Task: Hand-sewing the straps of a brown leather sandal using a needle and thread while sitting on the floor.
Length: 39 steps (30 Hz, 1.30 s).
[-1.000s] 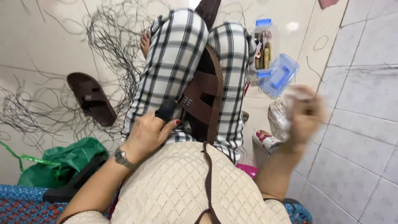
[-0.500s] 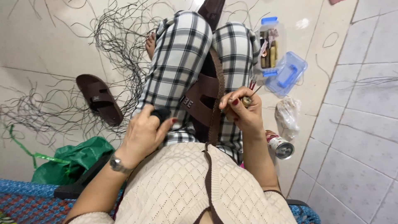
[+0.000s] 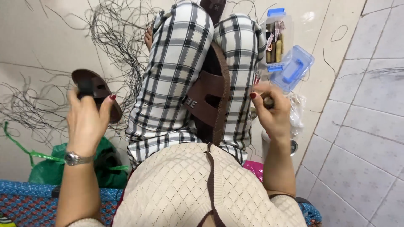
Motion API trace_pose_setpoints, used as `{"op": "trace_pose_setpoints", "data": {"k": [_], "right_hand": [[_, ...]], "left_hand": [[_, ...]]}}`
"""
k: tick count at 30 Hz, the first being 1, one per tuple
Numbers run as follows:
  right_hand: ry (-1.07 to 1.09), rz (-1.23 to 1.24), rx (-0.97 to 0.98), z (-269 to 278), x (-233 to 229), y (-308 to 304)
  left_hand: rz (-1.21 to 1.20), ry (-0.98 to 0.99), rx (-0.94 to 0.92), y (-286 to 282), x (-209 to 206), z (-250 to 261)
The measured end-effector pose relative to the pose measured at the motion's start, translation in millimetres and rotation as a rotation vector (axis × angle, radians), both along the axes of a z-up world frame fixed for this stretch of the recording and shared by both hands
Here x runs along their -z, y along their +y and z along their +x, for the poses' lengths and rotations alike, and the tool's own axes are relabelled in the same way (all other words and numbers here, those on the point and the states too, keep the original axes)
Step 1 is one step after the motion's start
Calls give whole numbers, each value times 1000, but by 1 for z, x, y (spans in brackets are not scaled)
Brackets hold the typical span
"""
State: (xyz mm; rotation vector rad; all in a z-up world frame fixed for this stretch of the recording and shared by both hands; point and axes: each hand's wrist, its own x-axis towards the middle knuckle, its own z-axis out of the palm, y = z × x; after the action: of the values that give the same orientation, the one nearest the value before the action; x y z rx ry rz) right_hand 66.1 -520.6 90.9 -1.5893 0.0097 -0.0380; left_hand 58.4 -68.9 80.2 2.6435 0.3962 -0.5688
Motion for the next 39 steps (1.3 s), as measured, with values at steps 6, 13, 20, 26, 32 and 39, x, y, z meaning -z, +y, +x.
{"op": "trace_pose_setpoints", "data": {"k": [6,13,20,26,32,39], "right_hand": [[-249,-933,-519,12,-82,8],[-313,-1285,-614,19,-70,12],[-269,-1420,-607,28,-95,27],[-73,-1591,-804,36,-120,49],[-35,-1217,-693,42,-101,35],[-63,-1206,-723,38,-103,25]], "left_hand": [[-412,33,314,-128,-51,23],[-301,-350,758,-168,-2,16],[-317,-456,773,-177,3,25],[-418,-591,771,-184,12,35],[-456,-711,712,-188,22,35],[-375,-659,774,-186,16,38]]}}
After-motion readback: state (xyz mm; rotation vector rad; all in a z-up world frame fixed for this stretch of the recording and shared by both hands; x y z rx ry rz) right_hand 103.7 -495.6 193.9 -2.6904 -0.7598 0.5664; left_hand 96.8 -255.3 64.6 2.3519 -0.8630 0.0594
